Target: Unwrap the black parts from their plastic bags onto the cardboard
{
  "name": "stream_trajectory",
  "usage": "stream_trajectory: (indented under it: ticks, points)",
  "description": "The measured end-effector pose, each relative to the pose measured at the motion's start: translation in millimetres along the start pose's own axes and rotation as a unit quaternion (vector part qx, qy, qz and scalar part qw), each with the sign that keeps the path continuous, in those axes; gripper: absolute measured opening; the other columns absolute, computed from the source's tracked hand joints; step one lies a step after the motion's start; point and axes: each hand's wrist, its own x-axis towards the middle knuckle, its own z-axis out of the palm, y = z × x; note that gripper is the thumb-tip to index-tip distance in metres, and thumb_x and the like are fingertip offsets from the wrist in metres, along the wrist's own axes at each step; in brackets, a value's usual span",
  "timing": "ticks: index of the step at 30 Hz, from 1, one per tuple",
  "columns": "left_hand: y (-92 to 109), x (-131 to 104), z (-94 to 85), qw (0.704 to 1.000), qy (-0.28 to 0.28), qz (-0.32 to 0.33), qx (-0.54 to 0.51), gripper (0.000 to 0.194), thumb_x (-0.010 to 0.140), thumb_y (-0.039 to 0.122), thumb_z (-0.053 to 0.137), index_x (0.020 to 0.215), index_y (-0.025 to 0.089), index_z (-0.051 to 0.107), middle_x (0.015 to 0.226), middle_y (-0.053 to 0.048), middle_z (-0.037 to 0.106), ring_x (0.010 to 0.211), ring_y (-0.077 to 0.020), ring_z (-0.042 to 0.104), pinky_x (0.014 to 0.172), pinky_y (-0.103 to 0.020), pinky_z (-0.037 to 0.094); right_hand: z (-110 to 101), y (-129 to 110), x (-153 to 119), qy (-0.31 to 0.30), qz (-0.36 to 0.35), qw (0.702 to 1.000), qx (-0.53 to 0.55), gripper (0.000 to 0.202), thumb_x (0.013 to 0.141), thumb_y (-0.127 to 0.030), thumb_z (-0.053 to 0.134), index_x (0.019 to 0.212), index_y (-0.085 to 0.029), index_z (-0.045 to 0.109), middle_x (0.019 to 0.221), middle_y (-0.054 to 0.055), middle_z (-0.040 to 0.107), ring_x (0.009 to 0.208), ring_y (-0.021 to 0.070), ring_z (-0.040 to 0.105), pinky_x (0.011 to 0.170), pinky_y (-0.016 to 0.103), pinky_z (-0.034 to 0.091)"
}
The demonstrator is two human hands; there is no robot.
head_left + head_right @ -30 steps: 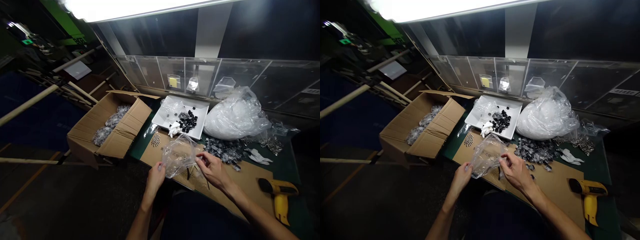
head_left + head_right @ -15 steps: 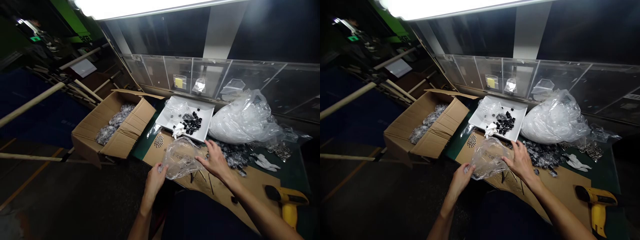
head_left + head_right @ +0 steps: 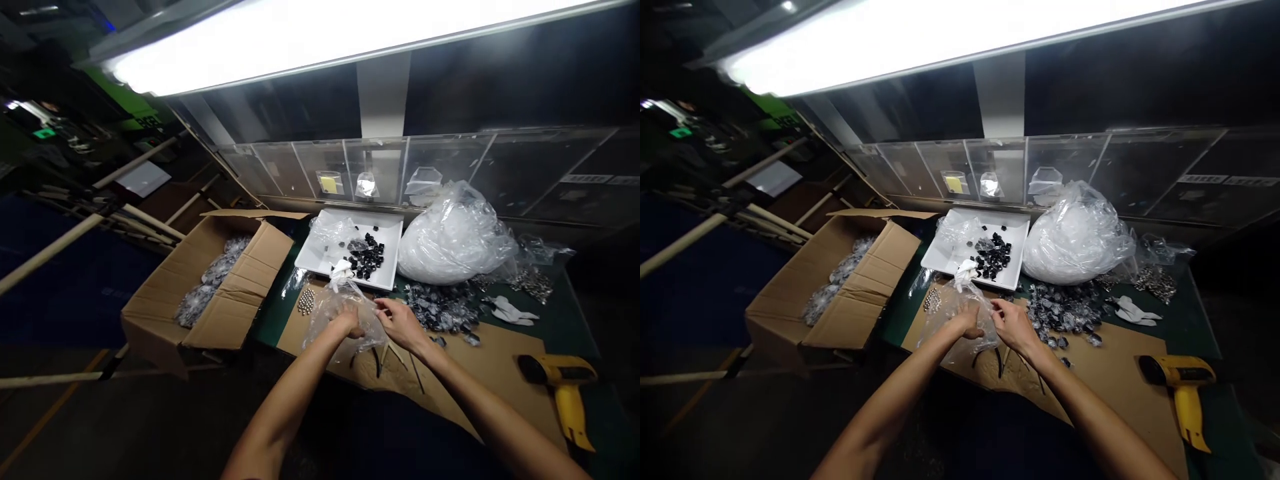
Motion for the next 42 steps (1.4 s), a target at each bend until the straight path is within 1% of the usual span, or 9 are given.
stream_trajectory:
  ticks: [6,9,15,17,23,26,29,37,42]
  points:
    - [-10,-14,-31.9,0.964,0.07,0.25,-0.054,0.051,0.09,0.039,0.05,0.134,0.015,0.055,0.141,-0.018,0.053,0.129,-0.0329,0.051,0.11,-0.045,0.037,-92,107,-40,0.167,0.138,0.976,-0.023,0.04,0.093,-0.045,0.047,0.116,-0.02,0.066,0.113,0.009,0.071,0.098,0.023,0.067,0.089,0.034,0.051]
    - [-13,-33,-53.5,0.949,0.137,0.277,-0.064,0.049,0.092,0.049,0.045,0.13,0.02,0.058,0.131,-0.012,0.063,0.12,-0.0293,0.059,0.105,-0.042,0.044,-130,183,-106,0.107,0.323,0.93,-0.137,0.036,0.09,-0.038,0.051,0.113,-0.016,0.068,0.111,0.013,0.072,0.102,0.0279,0.067,0.088,0.036,0.049]
    - [22,-111,-48.4,0.871,0.397,0.223,-0.186,0.037,0.089,0.044,0.056,0.117,0.022,0.065,0.115,-0.008,0.069,0.098,-0.0225,0.067,0.091,-0.034,0.053,-80,237,-194,-0.022,0.413,0.899,-0.148,0.05,0.079,-0.027,0.064,0.126,-0.012,0.06,0.122,0.017,0.066,0.114,0.0274,0.061,0.094,0.031,0.045]
    - [39,-129,-29.2,0.872,0.351,0.229,-0.254,0.034,0.089,0.042,0.058,0.115,0.022,0.066,0.11,-0.006,0.071,0.094,-0.0205,0.068,0.09,-0.033,0.053,-52,234,-192,0.0,0.38,0.909,-0.169,0.051,0.08,-0.031,0.065,0.127,-0.015,0.059,0.124,0.016,0.063,0.117,0.0276,0.057,0.097,0.032,0.043]
    - [68,-98,74.1,0.928,-0.096,0.253,-0.256,0.037,0.089,0.047,0.054,0.108,0.02,0.07,0.098,-0.007,0.072,0.089,-0.0209,0.067,0.08,-0.03,0.053,-18,231,-156,0.001,0.315,0.939,-0.142,0.04,0.081,-0.025,0.063,0.121,-0.023,0.061,0.121,0.01,0.063,0.106,0.0222,0.061,0.089,0.028,0.043]
    - [77,-58,127.7,0.936,-0.145,0.174,-0.268,0.041,0.087,0.048,0.055,0.103,0.014,0.069,0.079,-0.006,0.069,0.074,-0.0202,0.066,0.066,-0.028,0.052,-18,226,-149,0.002,0.299,0.947,-0.116,0.017,0.086,-0.023,0.054,0.096,-0.023,0.067,0.098,0.006,0.07,0.093,0.02,0.065,0.083,0.028,0.045]
    - [92,-28,164.0,0.916,-0.105,0.083,-0.378,0.052,0.085,0.048,0.059,0.125,0.014,0.057,0.099,-0.01,0.067,0.072,-0.0177,0.065,0.056,-0.025,0.049,-21,209,-152,0.038,0.258,0.965,0.012,0.017,0.088,-0.034,0.052,0.093,-0.023,0.065,0.087,0.001,0.071,0.078,0.018,0.066,0.075,0.027,0.048]
    - [113,-20,182.7,0.7,-0.223,0.117,-0.668,0.05,0.074,0.036,0.08,0.114,0.013,0.063,0.098,-0.011,0.069,0.075,-0.015,0.066,0.073,-0.029,0.055,-48,139,-162,0.078,0.139,0.984,0.085,0.027,0.078,-0.038,0.067,0.099,-0.021,0.069,0.096,0.006,0.068,0.079,0.0181,0.061,0.069,0.028,0.05]
    - [104,-22,167.0,0.653,-0.239,0.101,-0.711,0.055,0.074,0.023,0.078,0.125,0.016,0.056,0.095,-0.009,0.07,0.079,-0.0163,0.068,0.08,-0.031,0.054,-53,128,-160,0.105,0.247,0.945,0.185,0.039,0.084,-0.045,0.057,0.114,-0.021,0.064,0.111,0.008,0.068,0.087,0.0193,0.064,0.067,0.028,0.052]
